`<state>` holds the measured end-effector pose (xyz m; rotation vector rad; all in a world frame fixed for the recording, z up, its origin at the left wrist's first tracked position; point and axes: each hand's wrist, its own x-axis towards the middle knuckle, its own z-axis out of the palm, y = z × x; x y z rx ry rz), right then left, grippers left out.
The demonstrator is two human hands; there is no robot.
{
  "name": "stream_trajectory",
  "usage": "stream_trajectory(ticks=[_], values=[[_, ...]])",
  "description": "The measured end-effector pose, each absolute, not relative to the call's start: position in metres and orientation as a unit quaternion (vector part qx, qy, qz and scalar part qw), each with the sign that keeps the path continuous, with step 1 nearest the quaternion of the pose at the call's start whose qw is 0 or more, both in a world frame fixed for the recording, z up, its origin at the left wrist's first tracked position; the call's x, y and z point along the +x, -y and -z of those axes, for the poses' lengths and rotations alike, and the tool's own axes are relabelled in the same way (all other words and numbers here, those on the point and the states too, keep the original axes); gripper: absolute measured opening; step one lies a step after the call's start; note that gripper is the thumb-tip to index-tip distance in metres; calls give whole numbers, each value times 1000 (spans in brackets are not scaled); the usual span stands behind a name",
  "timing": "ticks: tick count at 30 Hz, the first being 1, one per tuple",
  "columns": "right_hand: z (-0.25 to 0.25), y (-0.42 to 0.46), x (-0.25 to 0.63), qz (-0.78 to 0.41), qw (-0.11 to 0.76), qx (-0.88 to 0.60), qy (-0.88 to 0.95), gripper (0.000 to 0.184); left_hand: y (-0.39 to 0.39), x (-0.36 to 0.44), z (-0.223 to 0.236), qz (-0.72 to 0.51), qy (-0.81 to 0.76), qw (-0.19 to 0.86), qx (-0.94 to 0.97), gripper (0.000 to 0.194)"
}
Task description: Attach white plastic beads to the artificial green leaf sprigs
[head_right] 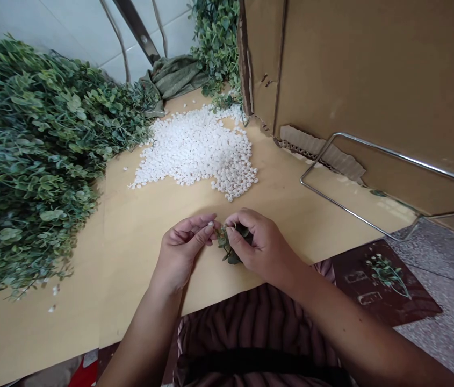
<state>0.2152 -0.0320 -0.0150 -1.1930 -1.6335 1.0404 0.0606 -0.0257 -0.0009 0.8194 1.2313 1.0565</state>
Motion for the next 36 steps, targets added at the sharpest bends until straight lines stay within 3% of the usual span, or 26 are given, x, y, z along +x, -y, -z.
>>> stream_trajectory(ticks=[19,36], values=[[15,35,212,-390,452,-481,641,12,29,63,3,-460,-536,592,388,11],[18,36,212,-395,457,-465,647,12,28,64,2,-461,-533,601,378,11]])
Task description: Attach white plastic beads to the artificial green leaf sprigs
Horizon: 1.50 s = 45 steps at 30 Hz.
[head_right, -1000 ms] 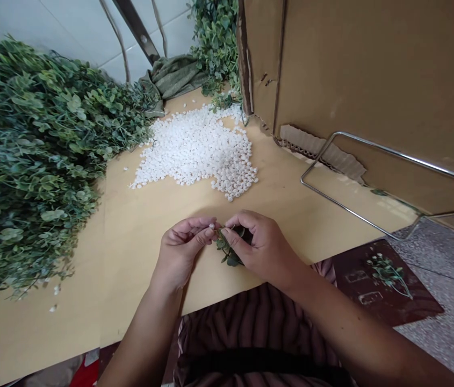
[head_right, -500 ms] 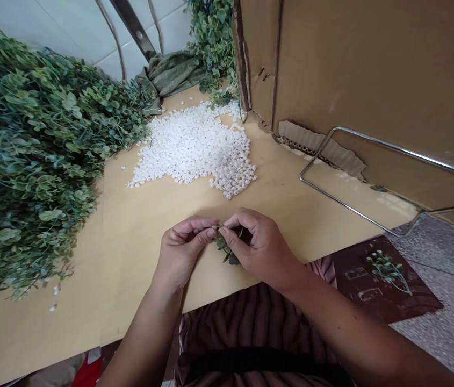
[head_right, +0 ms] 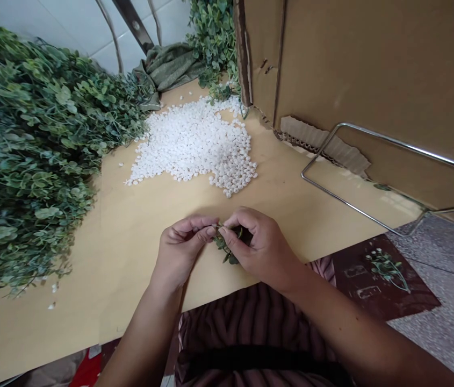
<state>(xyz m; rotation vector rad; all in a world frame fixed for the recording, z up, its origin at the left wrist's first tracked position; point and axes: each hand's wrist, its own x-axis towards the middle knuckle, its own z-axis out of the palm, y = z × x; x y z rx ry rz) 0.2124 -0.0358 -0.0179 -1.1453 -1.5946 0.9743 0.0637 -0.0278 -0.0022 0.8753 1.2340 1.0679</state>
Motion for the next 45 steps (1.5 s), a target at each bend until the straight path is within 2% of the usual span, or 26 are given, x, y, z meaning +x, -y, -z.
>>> stream_trajectory(ticks=[19,26,32,40,45], values=[[16,36,212,-372,426,-475,674,16,27,62,6,-448,-523,589,422,6],[14,35,212,-397,421,-475,663,15,25,60,3,-444,-495,593,454,7],[14,35,216,-423,491,-496,578,10,24,55,0,-466,-521,538,471,22],[19,36,223,-511,574,-465,440,25,27,56,5,-420,-500,519,551,23],[17,34,226,-560,591,-449,368,30,35,58,8,-384,-535,401,637,20]])
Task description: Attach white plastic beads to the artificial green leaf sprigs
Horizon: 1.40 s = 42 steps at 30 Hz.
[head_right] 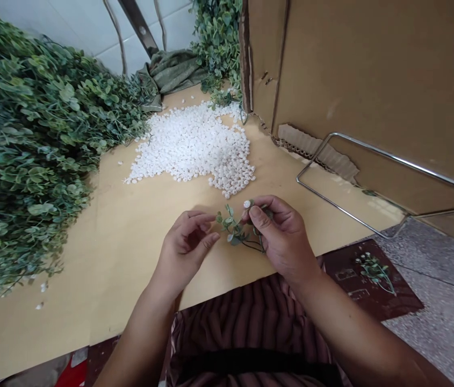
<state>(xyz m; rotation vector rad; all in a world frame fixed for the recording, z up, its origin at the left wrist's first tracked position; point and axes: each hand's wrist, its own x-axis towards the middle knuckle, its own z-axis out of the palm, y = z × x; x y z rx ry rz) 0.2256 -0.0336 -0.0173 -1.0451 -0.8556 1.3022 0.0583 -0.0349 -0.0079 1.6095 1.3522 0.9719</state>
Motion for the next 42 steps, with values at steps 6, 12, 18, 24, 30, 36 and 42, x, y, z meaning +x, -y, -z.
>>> stream_trajectory(ticks=[6,12,18,24,30,36,42], values=[[13,33,227,-576,593,-447,342,28,42,70,11,-274,-574,234,735,30],[14,37,232,-540,554,-498,392,28,39,74,10,-222,-580,190,760,6],[14,41,239,-352,470,-564,581,24,37,69,8,-278,-584,261,716,7],[-8,55,245,-65,447,-580,678,22,37,60,12,-351,-606,384,602,9],[-5,46,243,-95,359,-559,742,12,35,59,15,-411,-585,408,568,18],[6,36,238,-112,300,-558,766,28,32,59,9,-465,-584,478,462,14],[12,38,230,-98,266,-558,780,29,29,57,3,-503,-563,545,365,20]])
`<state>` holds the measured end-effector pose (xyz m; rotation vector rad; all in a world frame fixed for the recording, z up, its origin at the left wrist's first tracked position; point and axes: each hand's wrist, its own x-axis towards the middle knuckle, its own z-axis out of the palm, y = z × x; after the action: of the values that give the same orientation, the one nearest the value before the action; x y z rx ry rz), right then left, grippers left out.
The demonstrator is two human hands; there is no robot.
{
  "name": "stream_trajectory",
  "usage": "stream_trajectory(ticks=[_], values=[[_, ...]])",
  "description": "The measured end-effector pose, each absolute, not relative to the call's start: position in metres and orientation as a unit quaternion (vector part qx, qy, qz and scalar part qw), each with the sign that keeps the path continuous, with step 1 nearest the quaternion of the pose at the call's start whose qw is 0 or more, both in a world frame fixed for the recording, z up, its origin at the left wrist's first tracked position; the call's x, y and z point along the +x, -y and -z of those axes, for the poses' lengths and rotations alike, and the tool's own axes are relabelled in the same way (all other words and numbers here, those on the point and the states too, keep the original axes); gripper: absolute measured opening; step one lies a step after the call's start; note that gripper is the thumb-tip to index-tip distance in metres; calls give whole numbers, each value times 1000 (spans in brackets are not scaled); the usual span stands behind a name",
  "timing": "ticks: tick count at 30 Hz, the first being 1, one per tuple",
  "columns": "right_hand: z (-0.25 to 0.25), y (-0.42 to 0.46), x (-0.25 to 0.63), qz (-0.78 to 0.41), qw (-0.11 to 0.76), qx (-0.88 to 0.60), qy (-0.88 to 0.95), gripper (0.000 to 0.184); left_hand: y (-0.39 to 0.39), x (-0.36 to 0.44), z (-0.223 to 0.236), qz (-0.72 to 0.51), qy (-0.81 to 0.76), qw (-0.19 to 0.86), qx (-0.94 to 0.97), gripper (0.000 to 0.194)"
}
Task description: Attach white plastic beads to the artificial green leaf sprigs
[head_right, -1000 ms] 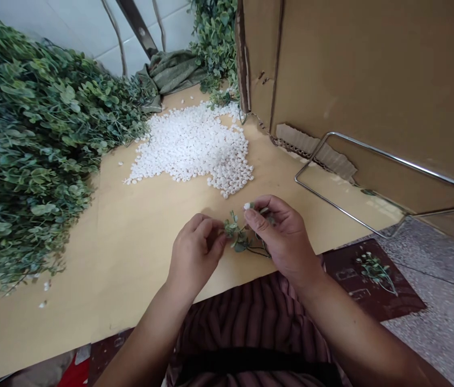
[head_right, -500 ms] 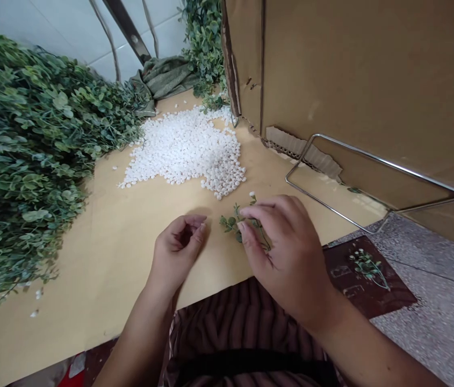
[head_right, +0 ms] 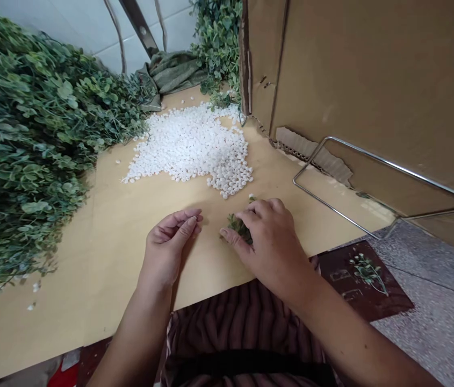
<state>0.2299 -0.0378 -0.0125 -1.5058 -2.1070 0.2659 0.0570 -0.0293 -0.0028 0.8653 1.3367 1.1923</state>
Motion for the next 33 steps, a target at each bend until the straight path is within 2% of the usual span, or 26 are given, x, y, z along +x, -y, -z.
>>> stream_trajectory(ticks=[2,7,18,23,26,33], values=[[14,39,227,-90,263,-564,778,25,29,56,3,-507,-560,549,358,19],[5,48,225,-83,289,-518,801,35,30,58,2,-512,-554,558,346,17],[10,42,225,-43,248,-522,815,8,31,54,4,-498,-540,594,328,20],[4,41,219,-44,242,-514,822,15,31,54,1,-493,-500,646,299,18],[4,40,215,-36,241,-509,825,7,30,54,1,-489,-486,664,289,19],[4,40,213,-33,269,-493,827,16,32,56,4,-493,-499,640,314,17]])
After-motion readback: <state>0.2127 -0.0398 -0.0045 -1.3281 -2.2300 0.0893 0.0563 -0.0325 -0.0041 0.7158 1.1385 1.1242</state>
